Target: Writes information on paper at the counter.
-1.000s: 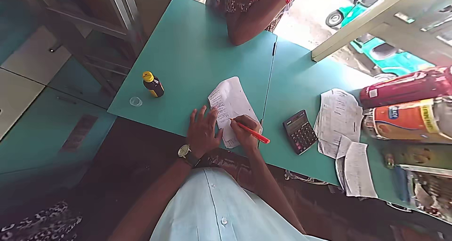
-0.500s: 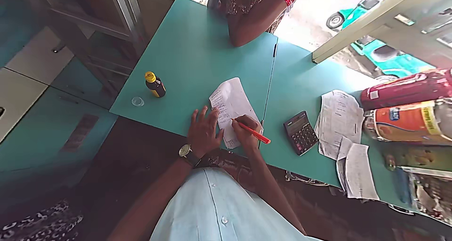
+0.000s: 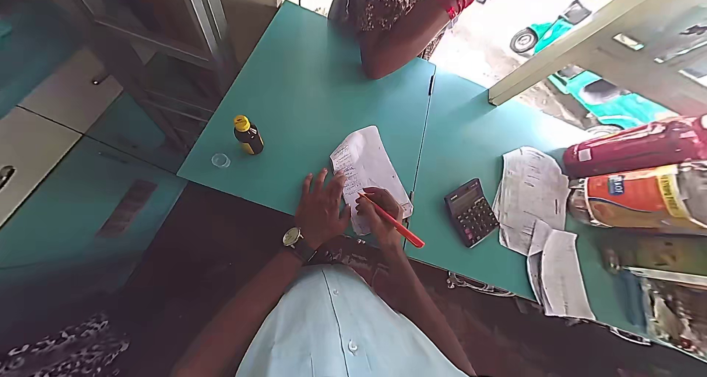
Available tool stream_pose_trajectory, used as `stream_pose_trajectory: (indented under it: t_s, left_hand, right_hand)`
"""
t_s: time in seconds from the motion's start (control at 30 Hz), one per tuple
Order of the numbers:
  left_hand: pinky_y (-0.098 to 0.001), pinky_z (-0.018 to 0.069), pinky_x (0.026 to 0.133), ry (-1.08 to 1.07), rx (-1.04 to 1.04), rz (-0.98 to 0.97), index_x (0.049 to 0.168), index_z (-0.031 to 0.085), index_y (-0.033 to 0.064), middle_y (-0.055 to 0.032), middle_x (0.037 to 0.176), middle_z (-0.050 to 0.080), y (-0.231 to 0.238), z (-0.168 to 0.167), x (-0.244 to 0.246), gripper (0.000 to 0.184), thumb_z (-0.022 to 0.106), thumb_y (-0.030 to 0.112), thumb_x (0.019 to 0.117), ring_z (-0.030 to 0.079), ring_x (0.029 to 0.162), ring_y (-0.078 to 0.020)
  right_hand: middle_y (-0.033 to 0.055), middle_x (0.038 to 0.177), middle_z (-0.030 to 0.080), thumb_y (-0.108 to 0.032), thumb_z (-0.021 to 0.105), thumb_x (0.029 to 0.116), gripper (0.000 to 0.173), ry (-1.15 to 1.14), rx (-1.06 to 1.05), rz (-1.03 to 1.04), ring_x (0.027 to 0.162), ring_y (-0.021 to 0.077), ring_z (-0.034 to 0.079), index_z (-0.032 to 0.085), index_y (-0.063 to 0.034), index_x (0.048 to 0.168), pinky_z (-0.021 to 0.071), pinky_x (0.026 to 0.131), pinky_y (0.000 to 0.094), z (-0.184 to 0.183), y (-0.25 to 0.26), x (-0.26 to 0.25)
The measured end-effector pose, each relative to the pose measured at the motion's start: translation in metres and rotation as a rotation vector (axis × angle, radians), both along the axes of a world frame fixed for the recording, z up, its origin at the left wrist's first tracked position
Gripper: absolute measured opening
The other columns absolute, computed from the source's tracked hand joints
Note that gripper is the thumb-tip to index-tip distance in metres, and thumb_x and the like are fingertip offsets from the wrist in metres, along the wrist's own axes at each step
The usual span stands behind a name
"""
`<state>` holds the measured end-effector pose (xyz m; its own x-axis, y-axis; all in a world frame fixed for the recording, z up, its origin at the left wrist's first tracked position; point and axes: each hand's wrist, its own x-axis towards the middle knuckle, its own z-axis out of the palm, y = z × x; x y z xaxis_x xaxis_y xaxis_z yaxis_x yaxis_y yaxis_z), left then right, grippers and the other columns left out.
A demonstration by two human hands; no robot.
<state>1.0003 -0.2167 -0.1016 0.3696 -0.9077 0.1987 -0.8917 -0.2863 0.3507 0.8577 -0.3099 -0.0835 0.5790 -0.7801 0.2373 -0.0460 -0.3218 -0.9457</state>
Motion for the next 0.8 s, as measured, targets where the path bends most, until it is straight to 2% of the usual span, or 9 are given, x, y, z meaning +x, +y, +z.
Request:
stream_pose_trajectory:
  t_s: [0.1,0.2,0.3,0.37,0.5,0.63,0.8]
  left_hand:
    - [-0.0586,0.0227,0.121,-0.021,0.009,0.009,0.146,0.054,0.016,0.0012,0.155,0.05,-0.001,-0.001,0.001,0.062,0.047,0.05,0.0947,0.036,0.149,-0.0281]
    - [-0.058,0.0224,0.121,-0.022,0.003,0.015,0.145,0.054,0.0164,0.002,0.155,0.05,-0.001,-0.001,-0.001,0.061,0.048,0.049,0.0943,0.037,0.149,-0.0275]
    - [-0.0593,0.0238,0.12,-0.013,-0.033,0.009,0.144,0.055,0.015,0.0002,0.153,0.052,-0.001,-0.001,0.0,0.062,0.051,0.05,0.0933,0.039,0.148,-0.029]
    - [-0.059,0.0239,0.12,-0.011,-0.025,0.01,0.145,0.054,0.0154,0.0006,0.154,0.051,0.0,0.0,0.001,0.062,0.05,0.051,0.0939,0.038,0.148,-0.0284]
    - [-0.0586,0.024,0.121,-0.01,-0.032,0.01,0.146,0.053,0.0159,0.001,0.155,0.05,0.0,0.0,-0.001,0.063,0.048,0.051,0.0945,0.038,0.148,-0.0282]
    - [-0.0576,0.0233,0.121,-0.01,-0.021,0.012,0.146,0.053,0.016,0.0013,0.155,0.05,0.0,0.0,0.0,0.063,0.047,0.053,0.095,0.037,0.149,-0.0274]
    - [-0.0584,0.0238,0.121,-0.008,-0.032,0.01,0.146,0.053,0.0159,0.0013,0.155,0.05,-0.001,-0.001,0.0,0.064,0.049,0.053,0.0943,0.037,0.149,-0.0278]
  right_hand:
    - [0.0036,0.08,0.073,-0.005,0.062,0.0941,0.014,-0.025,-0.005,0.024,0.065,0.008,0.068,0.072,0.004,0.098,0.0597,0.061,0.0252,0.008,-0.003,-0.001]
    - [0.0043,0.08,0.073,-0.004,0.067,0.0899,0.013,0.004,-0.001,0.04,0.066,0.0101,0.07,0.068,0.0037,0.101,0.0614,0.06,0.0276,0.013,-0.003,0.0]
    - [0.0027,0.077,0.073,-0.007,0.071,0.0839,0.009,0.055,-0.093,0.01,0.065,0.0036,0.066,0.074,0.0004,0.088,0.057,0.06,0.0211,-0.007,-0.006,0.003]
    - [0.0015,0.074,0.072,-0.009,0.071,0.0827,0.008,0.084,-0.153,0.0,0.064,0.0009,0.065,0.074,-0.0017,0.082,0.0555,0.059,0.0186,-0.012,-0.005,0.005]
    - [0.0014,0.073,0.071,-0.015,0.073,0.084,0.012,0.148,-0.194,-0.015,0.064,0.0025,0.065,0.075,-0.0045,0.08,0.0548,0.06,0.0206,-0.015,-0.004,0.005]
    - [0.0011,0.075,0.072,-0.016,0.072,0.0838,0.011,0.18,-0.218,-0.016,0.067,0.0029,0.066,0.076,-0.0063,0.079,0.0554,0.063,0.0216,-0.013,-0.004,0.007]
    - [0.0011,0.072,0.07,-0.014,0.07,0.0835,0.012,0.181,-0.23,-0.026,0.064,0.0023,0.064,0.075,-0.0056,0.077,0.0533,0.06,0.0206,-0.013,-0.004,0.006]
